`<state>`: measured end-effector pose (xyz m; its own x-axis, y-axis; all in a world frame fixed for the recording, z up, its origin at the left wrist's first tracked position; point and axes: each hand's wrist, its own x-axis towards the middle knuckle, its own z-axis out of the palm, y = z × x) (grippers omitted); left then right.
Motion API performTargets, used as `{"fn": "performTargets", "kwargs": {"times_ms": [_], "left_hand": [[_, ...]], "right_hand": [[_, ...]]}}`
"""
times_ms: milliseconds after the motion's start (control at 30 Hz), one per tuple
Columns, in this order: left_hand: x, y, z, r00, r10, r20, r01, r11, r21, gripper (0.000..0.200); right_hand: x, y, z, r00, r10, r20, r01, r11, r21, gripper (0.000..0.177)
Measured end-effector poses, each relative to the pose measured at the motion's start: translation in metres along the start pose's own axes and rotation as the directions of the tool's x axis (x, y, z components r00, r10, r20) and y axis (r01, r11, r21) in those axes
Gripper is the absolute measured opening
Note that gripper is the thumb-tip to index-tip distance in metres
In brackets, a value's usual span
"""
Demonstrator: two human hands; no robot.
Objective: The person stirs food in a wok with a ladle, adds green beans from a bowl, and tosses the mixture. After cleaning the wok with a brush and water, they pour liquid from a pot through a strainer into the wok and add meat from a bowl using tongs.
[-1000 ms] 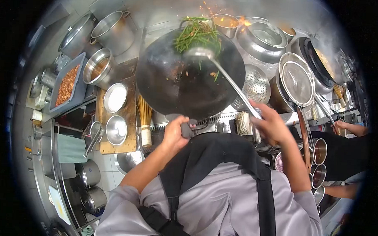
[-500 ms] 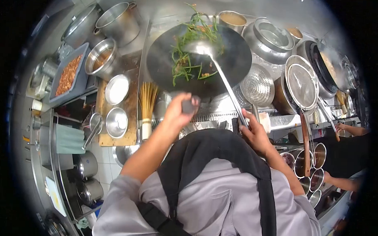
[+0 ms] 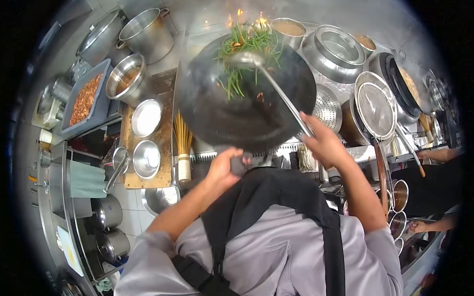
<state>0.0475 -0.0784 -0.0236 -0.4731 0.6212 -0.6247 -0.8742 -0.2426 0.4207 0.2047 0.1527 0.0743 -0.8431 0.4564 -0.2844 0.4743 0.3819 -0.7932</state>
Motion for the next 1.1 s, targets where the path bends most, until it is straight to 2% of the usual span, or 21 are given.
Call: {"fn": "performTargets", "kwargs": {"times_ms": [33, 67, 100, 167, 233, 300, 333, 367, 400, 433, 467, 500, 533, 633, 700, 767, 867, 933, 967, 1033, 1100], "left_hand": [[-0.010, 0.006, -0.007, 0.999, -0.041, -0.009, 0.041, 0.999, -0.032, 0.009], [-0.014, 0.015, 0.005, 1.000, 0.002, 0.016, -0.001, 0.998, -0.068, 0.009], [-0.014, 0.024, 0.019, 0.998, 0.045, 0.035, -0.040, 0.993, -0.112, 0.009], [0.021, 0.043, 0.043, 0.999, -0.018, -0.035, 0.013, 0.989, -0.148, 0.010], [0.084, 0.045, 0.036, 0.997, -0.006, 0.081, 0.020, 0.984, -0.177, 0.009], [0.100, 0.032, 0.028, 0.996, 0.050, 0.078, -0.043, 0.995, -0.091, 0.009], [0.091, 0.024, 0.021, 0.994, 0.058, 0.089, -0.054, 0.997, -0.049, 0.009], [0.073, 0.010, 0.005, 0.993, 0.066, 0.096, -0.065, 0.998, -0.006, 0.009], [0.050, -0.001, -0.008, 0.997, 0.046, 0.056, -0.042, 0.997, -0.067, 0.009], [0.019, -0.003, -0.011, 0.996, 0.042, 0.077, -0.041, 0.999, -0.010, 0.009], [0.004, 0.002, -0.012, 0.999, 0.007, 0.043, -0.005, 0.999, -0.044, 0.010], [-0.006, 0.006, -0.011, 0.999, -0.032, 0.008, 0.033, 0.996, -0.085, 0.012], [-0.010, 0.016, 0.004, 1.000, -0.004, 0.017, 0.005, 0.994, -0.113, 0.012], [0.041, 0.045, 0.039, 0.999, -0.018, 0.045, 0.024, 0.991, -0.128, 0.013], [0.090, 0.045, 0.039, 1.000, 0.013, 0.011, -0.011, 0.989, -0.147, 0.011], [0.102, 0.031, 0.022, 0.993, 0.068, 0.102, -0.057, 0.993, -0.103, 0.009], [0.043, -0.003, -0.015, 0.994, 0.088, 0.064, -0.089, 0.996, 0.017, 0.008], [0.004, 0.003, -0.014, 0.999, 0.035, 0.005, -0.035, 0.998, 0.048, 0.006], [-0.001, 0.012, -0.001, 0.999, 0.035, 0.002, -0.035, 0.998, 0.043, 0.006], [0.010, 0.038, 0.030, 0.999, 0.037, 0.027, -0.034, 0.995, -0.092, 0.015], [0.058, 0.050, 0.041, 0.998, 0.010, 0.054, 0.000, 0.983, -0.183, 0.014]], "right_hand": [[-0.018, 0.005, -0.011, 0.999, 0.008, 0.037, -0.010, 0.998, 0.059, 0.056], [-0.036, 0.012, -0.024, 0.996, 0.019, 0.084, -0.029, 0.993, 0.112, 0.057], [-0.056, 0.004, -0.037, 0.978, 0.153, 0.142, -0.181, 0.961, 0.208, 0.057], [-0.063, 0.001, -0.046, 0.956, 0.181, 0.230, -0.236, 0.942, 0.240, 0.057], [-0.036, -0.002, -0.036, 0.978, 0.150, 0.147, -0.151, 0.989, -0.005, 0.055], [0.006, 0.000, -0.008, 0.995, 0.086, 0.042, -0.085, 0.996, -0.038, 0.053], [0.026, 0.005, 0.007, 0.997, 0.072, -0.027, -0.073, 0.995, -0.061, 0.052], [0.045, 0.027, 0.024, 0.985, -0.111, -0.132, 0.096, 0.989, -0.113, 0.050], [0.036, 0.021, 0.021, 0.990, -0.107, -0.096, 0.095, 0.988, -0.123, 0.051], [0.022, 0.016, 0.020, 0.992, -0.106, -0.066, 0.097, 0.987, -0.130, 0.052], [0.007, 0.032, 0.012, 0.902, -0.417, -0.114, 0.391, 0.899, -0.196, 0.055], [-0.021, 0.024, -0.006, 0.987, -0.157, -0.018, 0.157, 0.987, 0.008, 0.056], [-0.045, 0.007, -0.025, 0.986, 0.096, 0.134, -0.119, 0.977, 0.177, 0.058], [-0.058, -0.003, -0.038, 0.960, 0.194, 0.204, -0.224, 0.964, 0.139, 0.058], [-0.024, 0.003, -0.025, 0.985, 0.103, 0.141, -0.113, 0.992, 0.060, 0.054], [0.007, 0.006, 0.002, 0.994, 0.063, 0.086, -0.065, 0.998, 0.025, 0.053], [0.025, 0.018, 0.022, 0.986, -0.120, -0.113, 0.108, 0.988, -0.106, 0.055], [-0.021, -0.003, -0.012, 0.999, 0.038, 0.037, -0.040, 0.997, 0.065, 0.057], [-0.035, 0.010, -0.029, 0.993, 0.040, 0.107, -0.055, 0.988, 0.145, 0.060], [-0.058, 0.002, -0.051, 0.956, 0.160, 0.246, -0.229, 0.930, 0.287, 0.059], [-0.041, 0.000, -0.043, 0.968, 0.127, 0.218, -0.171, 0.965, 0.198, 0.058]]}}
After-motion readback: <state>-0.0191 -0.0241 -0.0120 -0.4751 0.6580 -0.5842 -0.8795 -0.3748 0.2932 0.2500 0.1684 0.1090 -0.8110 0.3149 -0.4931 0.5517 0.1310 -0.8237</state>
